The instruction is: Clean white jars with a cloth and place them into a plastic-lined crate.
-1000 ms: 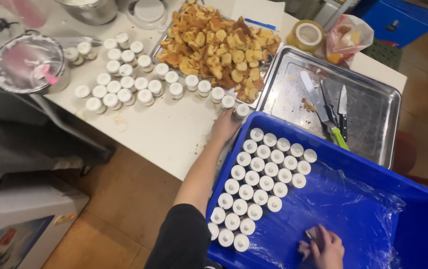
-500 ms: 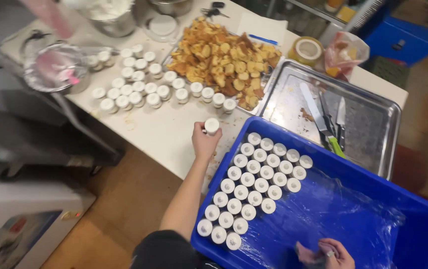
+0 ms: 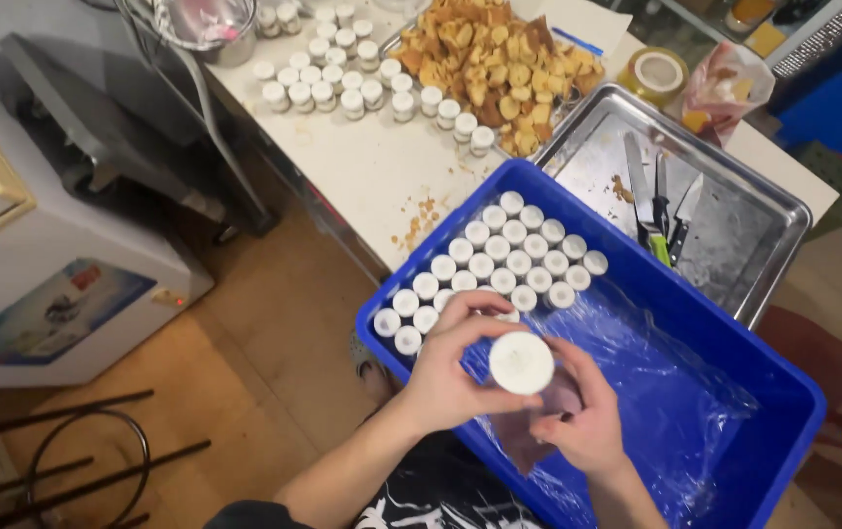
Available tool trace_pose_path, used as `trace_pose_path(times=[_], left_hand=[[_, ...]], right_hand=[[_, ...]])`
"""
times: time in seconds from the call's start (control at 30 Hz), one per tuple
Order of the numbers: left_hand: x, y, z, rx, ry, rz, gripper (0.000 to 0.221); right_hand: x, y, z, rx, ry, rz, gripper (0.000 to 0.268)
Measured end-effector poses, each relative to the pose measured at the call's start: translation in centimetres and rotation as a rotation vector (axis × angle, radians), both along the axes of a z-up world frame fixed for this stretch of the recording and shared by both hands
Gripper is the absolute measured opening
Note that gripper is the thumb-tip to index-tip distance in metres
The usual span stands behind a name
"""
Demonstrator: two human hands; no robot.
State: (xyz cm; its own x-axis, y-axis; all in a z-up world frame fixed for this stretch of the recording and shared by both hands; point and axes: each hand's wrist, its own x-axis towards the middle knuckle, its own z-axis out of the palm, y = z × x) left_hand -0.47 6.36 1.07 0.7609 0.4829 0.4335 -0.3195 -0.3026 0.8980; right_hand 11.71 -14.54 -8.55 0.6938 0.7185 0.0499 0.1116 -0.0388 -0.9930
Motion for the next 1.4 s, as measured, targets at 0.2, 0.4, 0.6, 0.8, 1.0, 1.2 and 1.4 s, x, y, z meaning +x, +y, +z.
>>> trace_pose_path(times=[0.2, 0.4, 0.6, 0.8, 1.0, 1.2, 1.4], left_hand=[[-3.0, -3.9, -0.5, -0.161, 0.096, -0.179, 0.064], [-4.0, -5.9, 0.3, -0.084, 0.065, -0.154, 0.070], [-5.9, -4.9, 2.8, -0.236, 0.130, -0.127, 0.060], [-7.4, -3.6, 5.2, 0.292, 0.083, -0.022, 0.015], [-7.3, -3.4, 5.8, 0.414, 0.082, -0.075, 0.014], [-7.3, -3.5, 5.7, 0.479, 0.041, -0.050, 0.017], [-7.3, -3.5, 5.9, 0.491, 0.060, -0.067, 0.019]], right_hand=[[-0.2, 0.0, 0.7, 0.300, 0.115, 0.230, 0.101], [-0.5, -1.1, 0.7, 0.351, 0.126, 0.215, 0.094], [-0.4, -2.4, 1.3, 0.438, 0.110, 0.161, 0.081], [-0.7, -2.3, 4.0, 0.450, -0.094, 0.240, 0.072], [-0.7, -2.6, 4.8, 0.408, -0.153, 0.283, 0.070], [-0.7, -2.7, 5.1, 0.386, -0.196, 0.316, 0.070], [-0.9, -2.6, 5.2, 0.393, -0.182, 0.320, 0.071]])
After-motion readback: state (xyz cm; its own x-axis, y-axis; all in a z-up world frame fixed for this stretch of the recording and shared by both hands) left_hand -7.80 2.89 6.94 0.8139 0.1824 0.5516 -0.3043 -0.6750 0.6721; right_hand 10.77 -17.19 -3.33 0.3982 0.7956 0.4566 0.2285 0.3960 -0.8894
